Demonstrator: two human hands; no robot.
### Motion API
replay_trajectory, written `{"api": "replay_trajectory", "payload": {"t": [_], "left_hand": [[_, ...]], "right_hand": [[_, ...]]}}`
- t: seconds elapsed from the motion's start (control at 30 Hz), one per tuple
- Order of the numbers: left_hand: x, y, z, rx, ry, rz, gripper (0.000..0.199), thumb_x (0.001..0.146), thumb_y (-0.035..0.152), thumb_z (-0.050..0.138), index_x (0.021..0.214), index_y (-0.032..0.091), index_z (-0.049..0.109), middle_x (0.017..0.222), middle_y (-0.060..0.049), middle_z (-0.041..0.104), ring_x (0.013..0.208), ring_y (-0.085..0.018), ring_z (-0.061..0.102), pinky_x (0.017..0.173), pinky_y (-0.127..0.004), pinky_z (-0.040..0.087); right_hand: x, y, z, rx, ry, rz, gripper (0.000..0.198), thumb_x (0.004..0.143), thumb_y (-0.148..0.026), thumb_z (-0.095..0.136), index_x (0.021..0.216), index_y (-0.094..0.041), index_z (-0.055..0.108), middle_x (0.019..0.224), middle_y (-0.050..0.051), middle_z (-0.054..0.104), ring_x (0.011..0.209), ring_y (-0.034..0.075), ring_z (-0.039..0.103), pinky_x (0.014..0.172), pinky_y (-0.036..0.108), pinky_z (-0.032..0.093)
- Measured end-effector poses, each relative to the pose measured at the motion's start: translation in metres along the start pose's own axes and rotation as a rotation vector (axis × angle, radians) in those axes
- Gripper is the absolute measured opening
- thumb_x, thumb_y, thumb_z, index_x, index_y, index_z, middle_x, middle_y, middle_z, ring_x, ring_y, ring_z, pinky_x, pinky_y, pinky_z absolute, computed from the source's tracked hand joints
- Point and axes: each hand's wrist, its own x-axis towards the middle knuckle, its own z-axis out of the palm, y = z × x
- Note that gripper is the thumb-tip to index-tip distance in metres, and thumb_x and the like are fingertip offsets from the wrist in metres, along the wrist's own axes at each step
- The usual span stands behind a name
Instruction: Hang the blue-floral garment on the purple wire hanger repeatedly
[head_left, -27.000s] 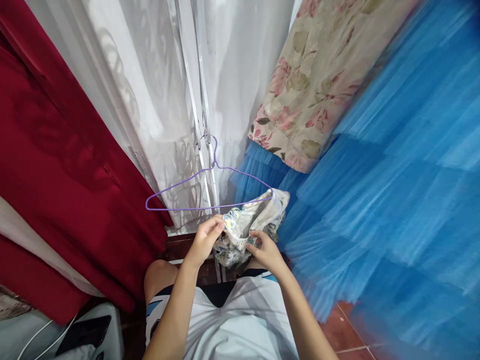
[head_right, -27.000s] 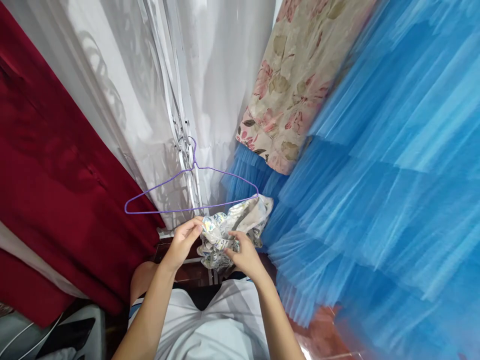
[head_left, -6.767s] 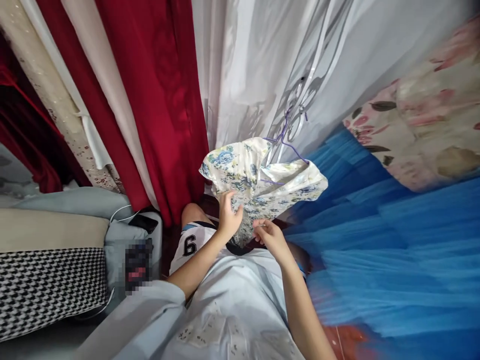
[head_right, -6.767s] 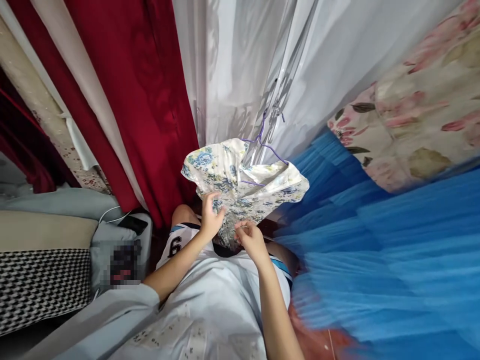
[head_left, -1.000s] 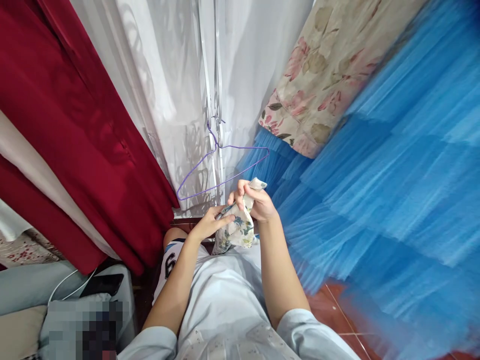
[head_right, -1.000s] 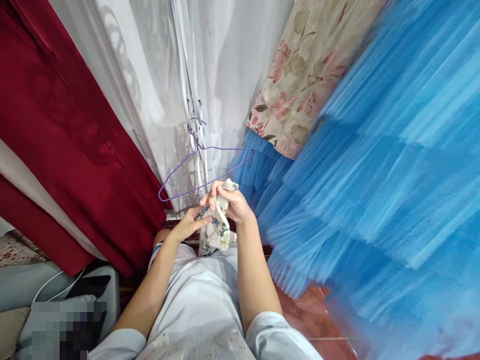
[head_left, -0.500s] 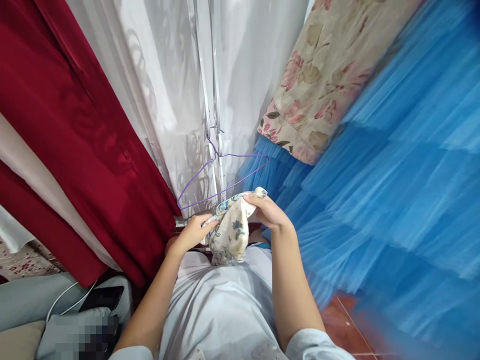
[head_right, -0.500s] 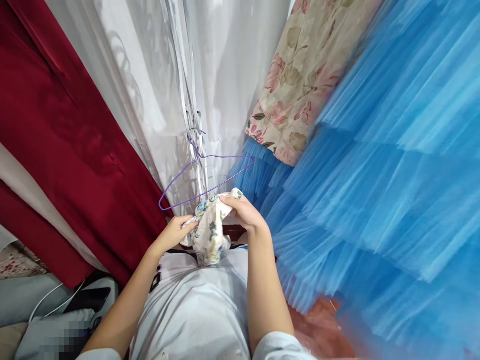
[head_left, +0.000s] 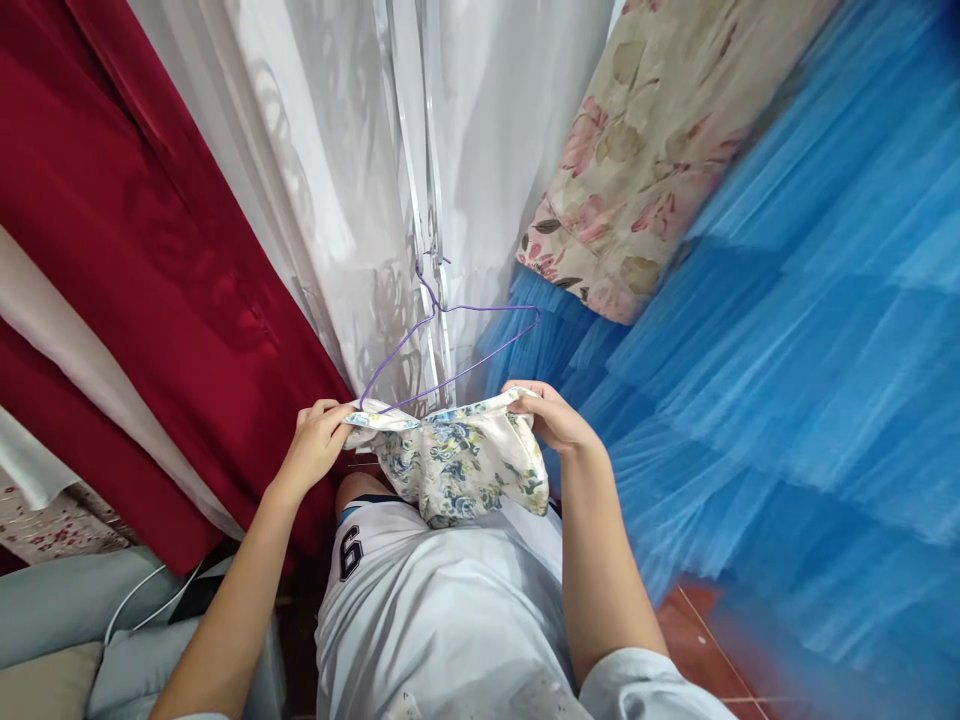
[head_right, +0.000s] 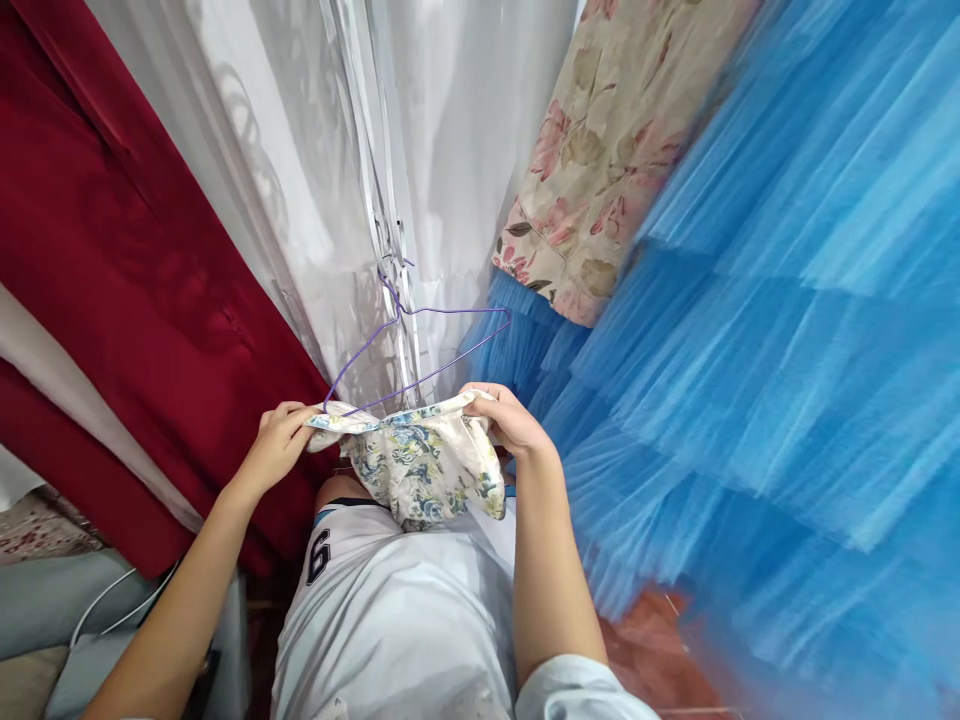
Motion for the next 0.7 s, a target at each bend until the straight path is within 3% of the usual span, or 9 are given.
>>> {"api": "replay_trajectory", "payload": {"t": [0.1,0.17,0.23,0.3,0.43,0.57,0.7], "left_hand": [[0.015,0.005,0.001,-0.242,0.084,-0.049,0.026,0.095,0.035,0.046,0.102,0.022,0.068,0.104,-0.006,0.065,0.101,-0.022,0.057,0.09,-0.034,0.04],[0.028,0.01,0.005,-0.468,0.072,-0.115,0.024,0.091,0.038,0.051,0.084,0.018,0.063,0.08,-0.002,0.061,0.077,-0.017,0.057,0.07,-0.027,0.043],[0.041,0.017,0.009,-0.673,0.05,-0.183,0.028,0.087,0.04,0.057,0.072,0.018,0.053,0.063,0.003,0.049,0.059,-0.012,0.048,0.054,-0.022,0.036],[0.052,0.024,0.012,-0.833,0.035,-0.224,0.03,0.083,0.041,0.063,0.07,0.018,0.048,0.059,0.005,0.045,0.052,-0.01,0.044,0.049,-0.019,0.032],[0.061,0.036,0.013,-0.99,-0.128,-0.253,0.031,0.08,0.044,0.067,0.082,0.019,0.048,0.062,0.004,0.055,0.05,-0.01,0.05,0.047,-0.019,0.036],[0.061,0.042,0.01,-0.99,-0.191,-0.216,0.033,0.082,0.047,0.066,0.084,0.019,0.048,0.063,0.004,0.057,0.05,-0.01,0.052,0.046,-0.018,0.037],[0.062,0.042,0.003,-0.979,-0.122,-0.196,0.033,0.082,0.046,0.068,0.081,0.017,0.052,0.063,0.004,0.056,0.051,-0.009,0.052,0.048,-0.018,0.038]], "right_hand": [[0.007,-0.001,-0.001,-0.112,0.116,-0.138,0.024,0.058,-0.016,0.069,0.082,-0.017,0.065,0.067,-0.002,0.059,0.056,0.012,0.05,0.051,0.022,0.038],[0.018,-0.001,-0.005,-0.217,0.234,-0.233,0.034,0.057,-0.014,0.068,0.091,-0.018,0.065,0.069,-0.003,0.058,0.058,0.011,0.05,0.053,0.022,0.038],[0.035,0.0,-0.013,-0.314,0.378,-0.315,0.045,0.058,-0.015,0.066,0.102,-0.019,0.063,0.065,-0.005,0.054,0.055,0.011,0.045,0.052,0.022,0.036],[0.054,0.0,-0.024,-0.393,0.523,-0.373,0.06,0.059,-0.019,0.064,0.119,-0.019,0.056,0.061,-0.007,0.05,0.051,0.011,0.041,0.049,0.022,0.035],[0.091,-0.002,-0.051,-0.526,0.725,-0.343,0.084,0.064,-0.028,0.061,0.142,-0.011,0.036,0.061,-0.007,0.048,0.048,0.012,0.04,0.048,0.025,0.036],[0.114,-0.016,-0.07,-0.68,0.707,-0.259,0.09,0.065,-0.032,0.065,0.144,-0.004,0.033,0.079,0.004,0.06,0.058,0.016,0.05,0.056,0.028,0.042],[0.119,-0.037,-0.077,-0.772,0.489,-0.189,0.062,0.063,-0.027,0.07,0.119,-0.003,0.059,0.081,0.007,0.063,0.068,0.017,0.053,0.062,0.026,0.042]]}}
